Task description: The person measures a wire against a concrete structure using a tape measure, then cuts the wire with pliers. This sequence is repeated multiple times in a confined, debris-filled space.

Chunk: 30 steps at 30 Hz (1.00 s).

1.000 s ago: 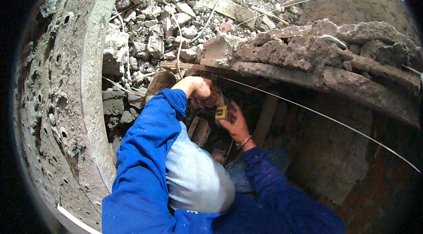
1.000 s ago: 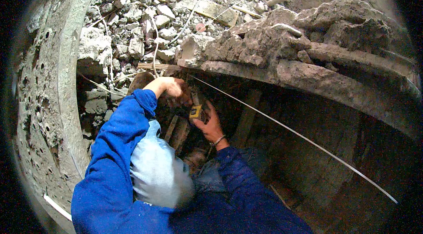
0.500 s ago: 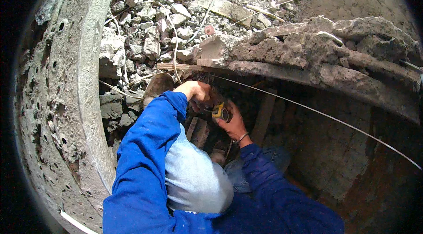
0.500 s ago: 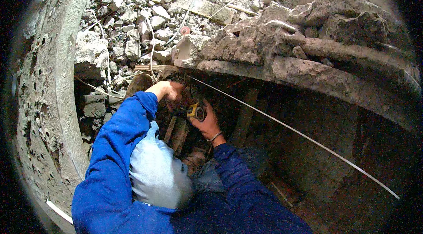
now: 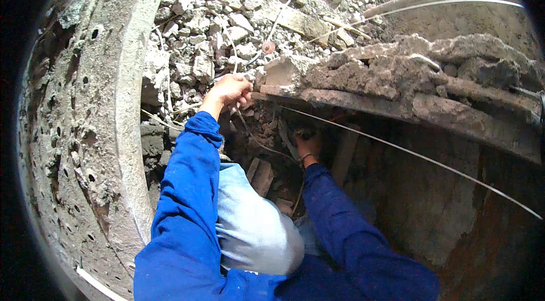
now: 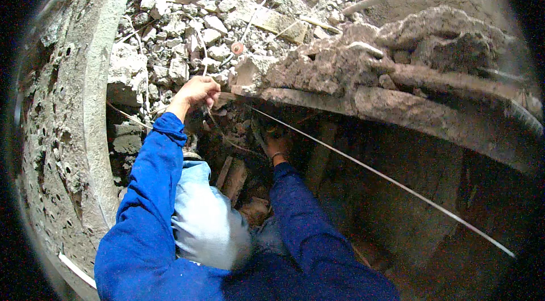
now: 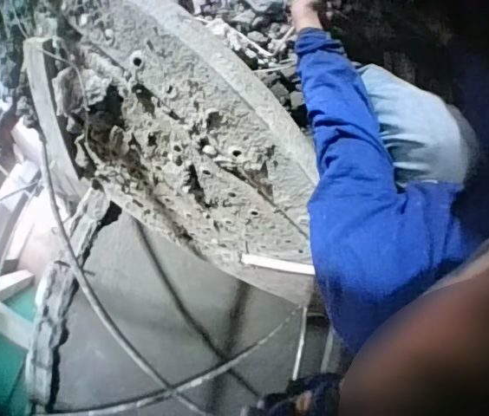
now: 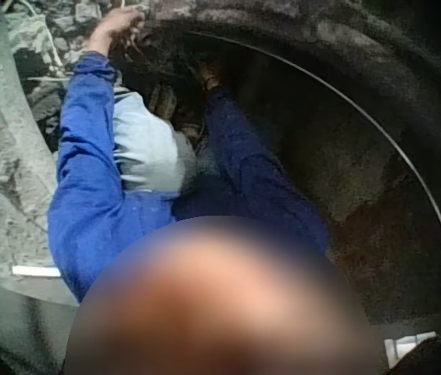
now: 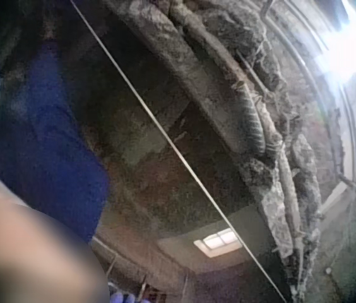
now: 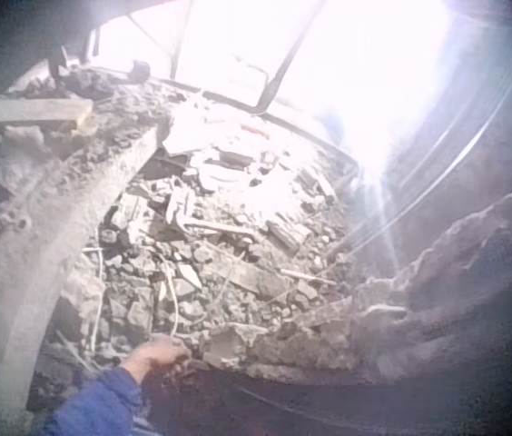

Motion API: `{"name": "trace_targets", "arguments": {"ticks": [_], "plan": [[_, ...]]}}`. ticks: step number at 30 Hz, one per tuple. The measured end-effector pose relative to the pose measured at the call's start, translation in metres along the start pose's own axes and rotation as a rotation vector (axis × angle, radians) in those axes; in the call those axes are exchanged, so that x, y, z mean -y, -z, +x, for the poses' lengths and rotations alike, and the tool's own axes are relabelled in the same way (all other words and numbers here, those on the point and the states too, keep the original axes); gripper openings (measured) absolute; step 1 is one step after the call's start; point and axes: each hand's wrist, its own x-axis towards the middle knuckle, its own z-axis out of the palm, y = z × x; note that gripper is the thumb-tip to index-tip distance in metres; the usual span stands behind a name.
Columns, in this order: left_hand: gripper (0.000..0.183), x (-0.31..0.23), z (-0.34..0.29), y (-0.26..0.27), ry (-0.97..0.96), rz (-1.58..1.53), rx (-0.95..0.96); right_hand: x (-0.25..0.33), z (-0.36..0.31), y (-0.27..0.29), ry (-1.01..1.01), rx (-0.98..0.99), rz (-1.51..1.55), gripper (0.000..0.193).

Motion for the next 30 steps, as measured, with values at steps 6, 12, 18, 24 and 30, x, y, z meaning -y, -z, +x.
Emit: {"name": "trace_targets", "arguments": {"ticks": [6, 12, 18, 24, 30], "plan": [[0.013, -0.042, 0.021, -0.003, -0.171, -0.222, -0.240, 0.023, -0.010, 0.058, 0.256, 0.277, -0.035, 0.057], [0.015, -0.054, 0.080, -0.011, -0.289, -0.138, -0.165, 0.152, -0.073, 0.226, 0.743, 0.561, 0.254, 0.020], [0.027, -0.026, 0.130, -0.016, -0.572, 0.155, -0.172, 0.324, -0.073, 0.239, 1.268, 0.189, 0.451, 0.012], [0.022, -0.021, 0.131, -0.025, -0.647, 0.300, -0.265, 0.427, 0.021, 0.165, 0.875, 0.360, -0.579, 0.023], [0.018, -0.035, 0.125, -0.024, -0.443, 0.212, -0.323, 0.383, 0.071, 0.125, 0.444, 0.448, -1.068, 0.039]]}}
